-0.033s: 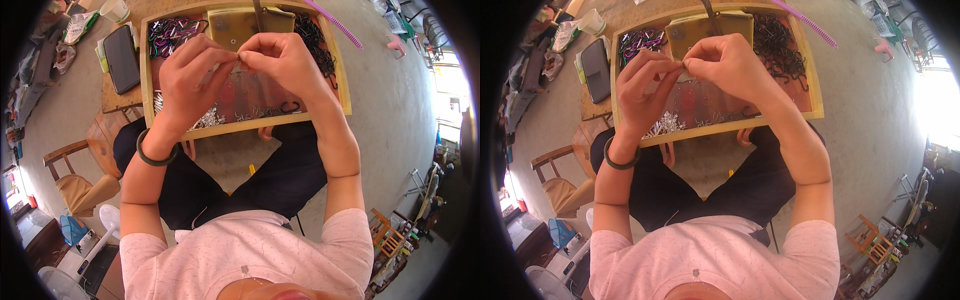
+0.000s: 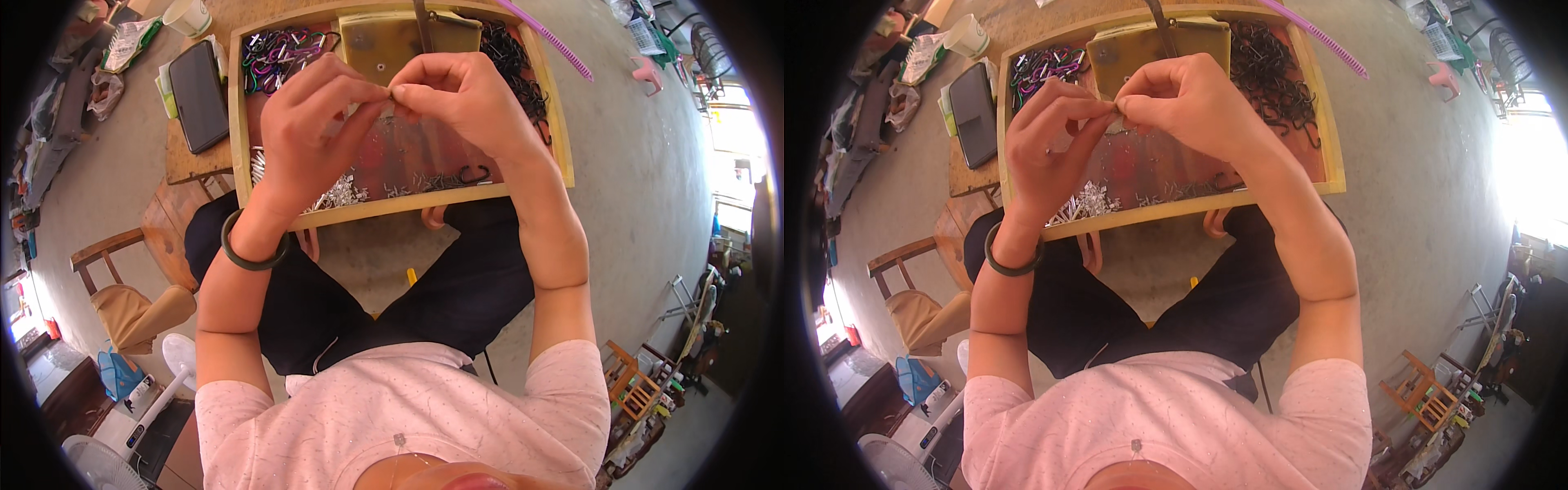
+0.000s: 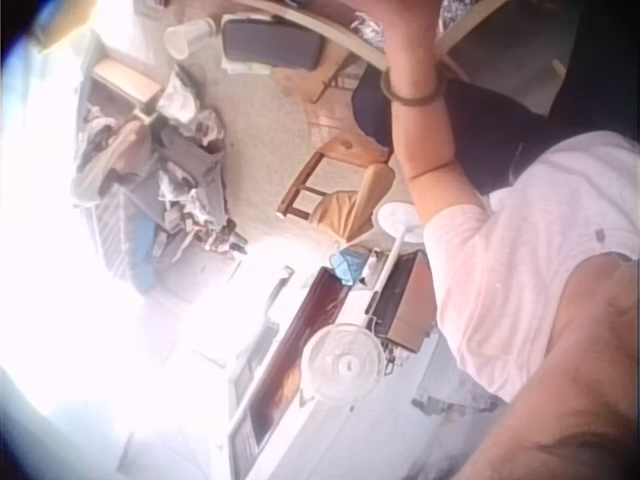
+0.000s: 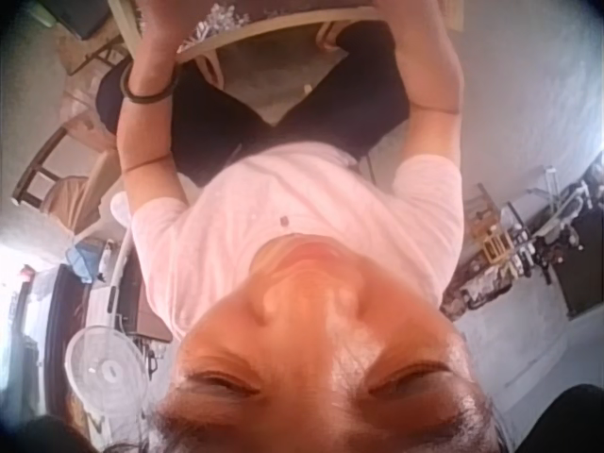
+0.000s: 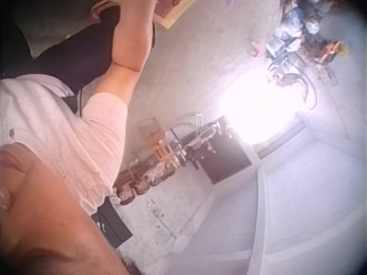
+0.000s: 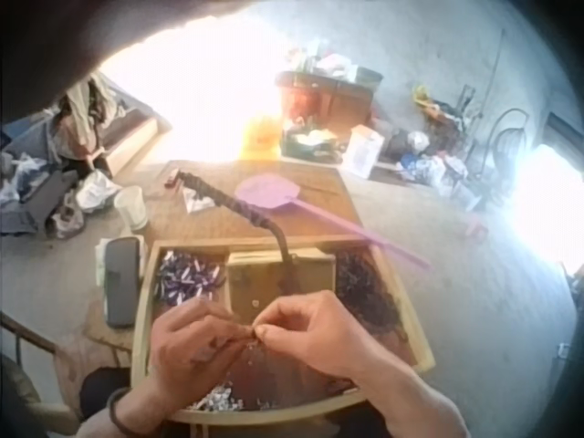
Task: The person assembles small metal components onto plastic or rubber parts by hand and using a small desktop press.
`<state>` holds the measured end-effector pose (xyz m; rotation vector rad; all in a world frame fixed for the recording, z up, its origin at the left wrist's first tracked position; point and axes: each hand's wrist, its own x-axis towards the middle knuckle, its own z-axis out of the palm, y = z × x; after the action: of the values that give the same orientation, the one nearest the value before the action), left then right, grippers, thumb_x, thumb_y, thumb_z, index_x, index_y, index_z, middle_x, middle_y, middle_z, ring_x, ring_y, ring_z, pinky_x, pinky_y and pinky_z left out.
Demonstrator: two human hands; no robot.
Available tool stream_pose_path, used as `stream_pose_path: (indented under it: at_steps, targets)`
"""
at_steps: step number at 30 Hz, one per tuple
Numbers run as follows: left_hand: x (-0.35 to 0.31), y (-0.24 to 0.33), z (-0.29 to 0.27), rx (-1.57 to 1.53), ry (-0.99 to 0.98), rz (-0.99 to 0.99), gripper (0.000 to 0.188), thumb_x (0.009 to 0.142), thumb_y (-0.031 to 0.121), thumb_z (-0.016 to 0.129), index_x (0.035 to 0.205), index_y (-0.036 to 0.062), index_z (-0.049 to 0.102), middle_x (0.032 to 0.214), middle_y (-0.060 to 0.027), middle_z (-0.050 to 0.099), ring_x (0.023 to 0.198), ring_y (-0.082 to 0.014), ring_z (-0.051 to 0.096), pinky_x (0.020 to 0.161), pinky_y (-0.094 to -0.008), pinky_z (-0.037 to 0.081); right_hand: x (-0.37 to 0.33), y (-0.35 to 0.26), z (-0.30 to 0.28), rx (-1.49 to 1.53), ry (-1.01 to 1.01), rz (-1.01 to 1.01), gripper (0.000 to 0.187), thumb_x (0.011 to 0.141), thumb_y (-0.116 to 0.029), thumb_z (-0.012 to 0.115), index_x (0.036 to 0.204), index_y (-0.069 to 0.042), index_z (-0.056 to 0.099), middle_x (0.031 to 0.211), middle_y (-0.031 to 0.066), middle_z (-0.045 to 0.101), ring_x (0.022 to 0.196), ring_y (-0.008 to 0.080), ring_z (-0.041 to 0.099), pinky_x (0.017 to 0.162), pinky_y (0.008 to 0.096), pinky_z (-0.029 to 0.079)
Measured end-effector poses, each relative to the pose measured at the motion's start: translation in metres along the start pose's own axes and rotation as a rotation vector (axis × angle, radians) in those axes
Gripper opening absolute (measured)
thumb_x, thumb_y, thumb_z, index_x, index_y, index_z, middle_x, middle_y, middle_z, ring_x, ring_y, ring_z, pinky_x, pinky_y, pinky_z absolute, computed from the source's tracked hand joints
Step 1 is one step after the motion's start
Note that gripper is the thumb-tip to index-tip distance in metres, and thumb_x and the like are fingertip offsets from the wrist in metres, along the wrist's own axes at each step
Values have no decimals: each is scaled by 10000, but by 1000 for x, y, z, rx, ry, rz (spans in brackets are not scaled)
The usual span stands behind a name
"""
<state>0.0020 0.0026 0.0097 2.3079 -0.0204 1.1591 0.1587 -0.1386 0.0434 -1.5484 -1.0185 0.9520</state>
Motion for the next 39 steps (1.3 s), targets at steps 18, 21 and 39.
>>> stream_pose_path:
  at_steps: [18,21,39]
  targets:
    - [-8,-14,-2,-506,-70,-675,135,885,60,784,1002,9,742,911,-28,750,809,-78,700,688,-248,557,1,3,22,-371,310,-350,130,932,-23,656,1056,-11,693,907,41,686,832,134,657,786,271,525]
    - [-9,-18,-2,-578,-66,-666,150,900,63,782,1026,-8,744,923,-35,761,853,-70,702,745,-233,571,6,5,23,-608,287,-665,179,902,35,666,1069,-22,691,935,66,686,840,170,669,777,288,530]
    - [-1,-39,-15,-600,211,-809,255,958,219,757,1151,53,740,917,9,729,821,-34,593,710,-201,401,77,-31,3,-830,192,-359,243,916,-138,574,1019,-34,768,817,208,746,722,315,759,760,448,597]
